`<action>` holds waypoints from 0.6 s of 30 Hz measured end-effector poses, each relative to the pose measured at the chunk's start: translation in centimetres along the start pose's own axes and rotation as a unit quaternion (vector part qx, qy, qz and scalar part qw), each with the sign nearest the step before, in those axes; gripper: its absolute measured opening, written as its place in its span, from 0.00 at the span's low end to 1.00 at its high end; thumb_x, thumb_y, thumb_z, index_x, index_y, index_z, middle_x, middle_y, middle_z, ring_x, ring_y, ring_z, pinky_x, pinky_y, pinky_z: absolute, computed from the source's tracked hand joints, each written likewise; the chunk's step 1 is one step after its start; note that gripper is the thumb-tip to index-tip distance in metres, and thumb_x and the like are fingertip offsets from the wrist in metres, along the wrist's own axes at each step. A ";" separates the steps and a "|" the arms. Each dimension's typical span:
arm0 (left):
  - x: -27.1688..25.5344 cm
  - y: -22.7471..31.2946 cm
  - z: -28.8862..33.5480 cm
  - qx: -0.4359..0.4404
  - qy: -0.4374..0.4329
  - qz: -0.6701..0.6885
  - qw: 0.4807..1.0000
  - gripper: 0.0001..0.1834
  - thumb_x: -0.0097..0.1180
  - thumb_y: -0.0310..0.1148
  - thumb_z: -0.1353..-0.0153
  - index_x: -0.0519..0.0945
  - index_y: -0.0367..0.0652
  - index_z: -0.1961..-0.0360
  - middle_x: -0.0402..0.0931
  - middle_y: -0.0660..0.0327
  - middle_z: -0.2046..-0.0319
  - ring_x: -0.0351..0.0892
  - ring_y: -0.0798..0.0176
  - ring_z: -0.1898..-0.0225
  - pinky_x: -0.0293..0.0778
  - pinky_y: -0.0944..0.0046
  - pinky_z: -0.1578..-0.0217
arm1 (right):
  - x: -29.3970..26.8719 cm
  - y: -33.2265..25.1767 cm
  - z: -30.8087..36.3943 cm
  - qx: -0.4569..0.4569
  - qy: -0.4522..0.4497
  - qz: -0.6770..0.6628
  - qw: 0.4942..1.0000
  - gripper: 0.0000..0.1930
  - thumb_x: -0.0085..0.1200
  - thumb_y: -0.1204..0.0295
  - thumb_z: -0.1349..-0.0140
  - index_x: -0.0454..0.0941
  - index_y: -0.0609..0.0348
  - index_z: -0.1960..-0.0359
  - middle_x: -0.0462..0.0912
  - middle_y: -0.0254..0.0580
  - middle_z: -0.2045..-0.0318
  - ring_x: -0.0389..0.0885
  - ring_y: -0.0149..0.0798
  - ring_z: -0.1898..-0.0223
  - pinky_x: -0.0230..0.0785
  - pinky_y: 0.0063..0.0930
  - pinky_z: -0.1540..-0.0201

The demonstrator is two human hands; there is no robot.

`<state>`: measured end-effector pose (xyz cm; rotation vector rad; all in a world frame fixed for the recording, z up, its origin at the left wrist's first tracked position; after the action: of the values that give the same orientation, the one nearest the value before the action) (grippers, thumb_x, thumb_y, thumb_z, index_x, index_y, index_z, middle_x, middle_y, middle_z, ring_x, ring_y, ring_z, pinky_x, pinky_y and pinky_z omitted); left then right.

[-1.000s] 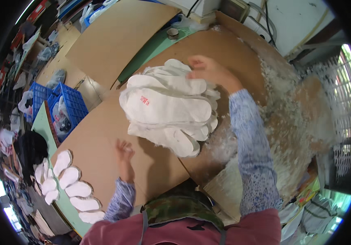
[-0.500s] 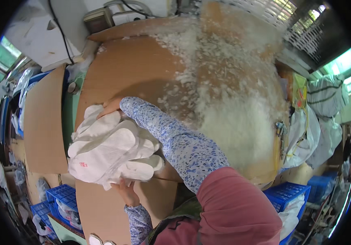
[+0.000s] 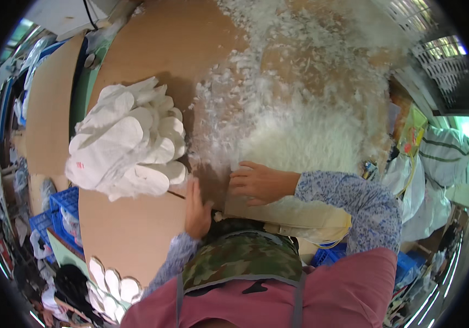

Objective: Organizing and stacking padded white shoe insoles and cleaning the workspace area.

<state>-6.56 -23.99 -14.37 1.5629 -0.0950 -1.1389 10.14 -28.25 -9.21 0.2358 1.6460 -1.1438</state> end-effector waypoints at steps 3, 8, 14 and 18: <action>2.5 0.2 -4.8 0.028 0.048 -0.190 0.980 0.40 0.54 0.32 0.46 0.50 0.27 0.36 0.46 0.37 0.36 0.44 0.37 0.34 0.47 0.46 0.37 | 0.7 1.1 1.7 0.005 0.049 0.049 0.998 0.17 0.58 0.62 0.49 0.74 0.53 0.58 0.72 0.37 0.50 0.63 0.39 0.41 0.53 0.44 0.40; 4.8 0.2 -13.8 0.009 0.107 -0.313 0.944 0.43 0.52 0.42 0.44 0.49 0.26 0.37 0.46 0.37 0.36 0.42 0.37 0.33 0.44 0.44 0.36 | -1.8 3.8 2.5 0.072 0.088 0.044 0.993 0.17 0.58 0.67 0.50 0.74 0.52 0.56 0.71 0.36 0.49 0.62 0.38 0.40 0.52 0.44 0.39; 8.8 4.7 -27.6 0.085 0.155 -0.274 0.945 0.38 0.49 0.38 0.44 0.51 0.29 0.36 0.47 0.40 0.35 0.41 0.39 0.33 0.42 0.45 0.35 | -4.2 8.2 5.4 0.170 0.167 0.071 0.969 0.18 0.59 0.71 0.52 0.74 0.53 0.56 0.71 0.36 0.49 0.62 0.39 0.41 0.52 0.45 0.39; 7.0 4.0 -35.5 0.313 0.050 -0.256 0.913 0.24 0.48 0.26 0.47 0.67 0.36 0.45 0.61 0.47 0.40 0.54 0.45 0.36 0.53 0.51 0.39 | -7.7 10.0 2.5 0.184 0.228 0.096 0.951 0.19 0.59 0.71 0.52 0.74 0.54 0.55 0.70 0.36 0.49 0.62 0.41 0.41 0.52 0.45 0.39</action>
<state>23.58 -4.24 -19.35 2.3052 0.0290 -1.5251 21.44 -22.05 -8.32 0.9396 1.7390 -1.3023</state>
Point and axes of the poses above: each hand's wrist, its own z-axis away from the middle knuckle, its own x-axis out of the palm, y = z × x, the point moved 7 cm from there along -z, towards the middle knuckle
